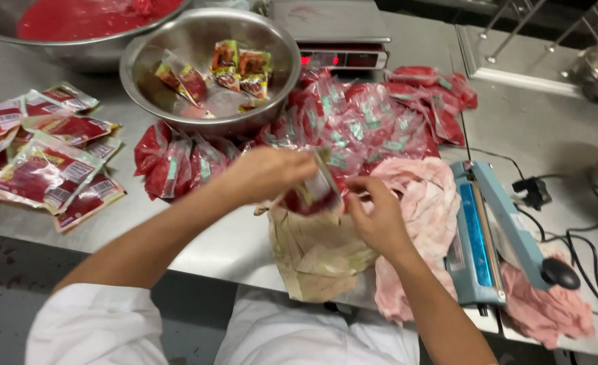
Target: Sealing small plastic food packets using a manual heat sealer on a production line.
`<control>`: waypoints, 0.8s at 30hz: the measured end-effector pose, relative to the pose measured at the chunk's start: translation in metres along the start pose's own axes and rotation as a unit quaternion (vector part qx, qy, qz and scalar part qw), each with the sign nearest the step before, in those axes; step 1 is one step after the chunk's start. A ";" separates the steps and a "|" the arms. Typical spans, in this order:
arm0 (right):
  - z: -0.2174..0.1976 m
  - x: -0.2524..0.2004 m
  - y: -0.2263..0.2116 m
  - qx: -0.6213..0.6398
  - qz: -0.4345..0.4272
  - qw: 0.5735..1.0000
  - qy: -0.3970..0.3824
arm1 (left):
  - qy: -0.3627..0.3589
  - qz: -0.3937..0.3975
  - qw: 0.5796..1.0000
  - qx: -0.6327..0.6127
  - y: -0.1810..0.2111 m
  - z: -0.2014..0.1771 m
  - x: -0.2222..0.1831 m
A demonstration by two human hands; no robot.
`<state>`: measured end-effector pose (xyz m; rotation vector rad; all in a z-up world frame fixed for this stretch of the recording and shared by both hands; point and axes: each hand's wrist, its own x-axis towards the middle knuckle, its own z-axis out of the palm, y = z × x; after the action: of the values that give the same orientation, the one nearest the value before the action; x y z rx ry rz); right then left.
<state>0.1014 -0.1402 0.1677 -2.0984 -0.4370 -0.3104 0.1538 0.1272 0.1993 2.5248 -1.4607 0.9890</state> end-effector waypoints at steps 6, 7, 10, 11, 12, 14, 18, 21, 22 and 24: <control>0.027 -0.031 0.040 -0.085 0.095 0.991 -0.049 | 0.041 0.047 0.995 -0.073 0.081 0.064 -0.022; 0.032 -0.039 0.053 -0.092 0.109 0.989 -0.040 | 0.046 0.040 0.995 -0.074 0.088 0.070 -0.025; 0.036 -0.069 0.069 -0.030 0.120 0.991 0.060 | 0.086 -0.016 0.986 -0.141 0.106 0.124 -0.040; 0.034 -0.076 0.070 -0.032 0.121 0.990 0.058 | 0.087 -0.018 0.986 -0.142 0.112 0.116 -0.039; 0.032 -0.083 0.071 -0.004 0.126 0.988 0.085 | 0.090 -0.134 0.961 -0.225 0.116 0.107 -0.038; 0.030 -0.090 0.072 0.024 0.132 0.985 0.112 | 0.092 -0.248 0.915 -0.303 0.120 0.106 -0.039; 0.024 -0.093 0.068 0.065 0.116 0.983 0.127 | 0.155 -0.394 0.814 -0.398 0.120 0.120 -0.050; 0.010 -0.089 0.067 0.088 0.118 0.981 0.126 | 0.193 -0.444 0.732 -0.478 0.116 0.132 -0.061; 0.006 -0.091 0.067 0.106 0.124 0.978 0.132 | 0.205 -0.458 0.687 -0.525 0.117 0.138 -0.067; 0.007 -0.095 0.083 0.116 0.137 0.976 0.126 | 0.194 -0.458 0.675 -0.545 0.125 0.150 -0.071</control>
<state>0.0509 -0.1931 0.0643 -1.8311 -0.0281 -0.3404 0.1044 0.0594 0.0096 1.5362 -0.2527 0.2288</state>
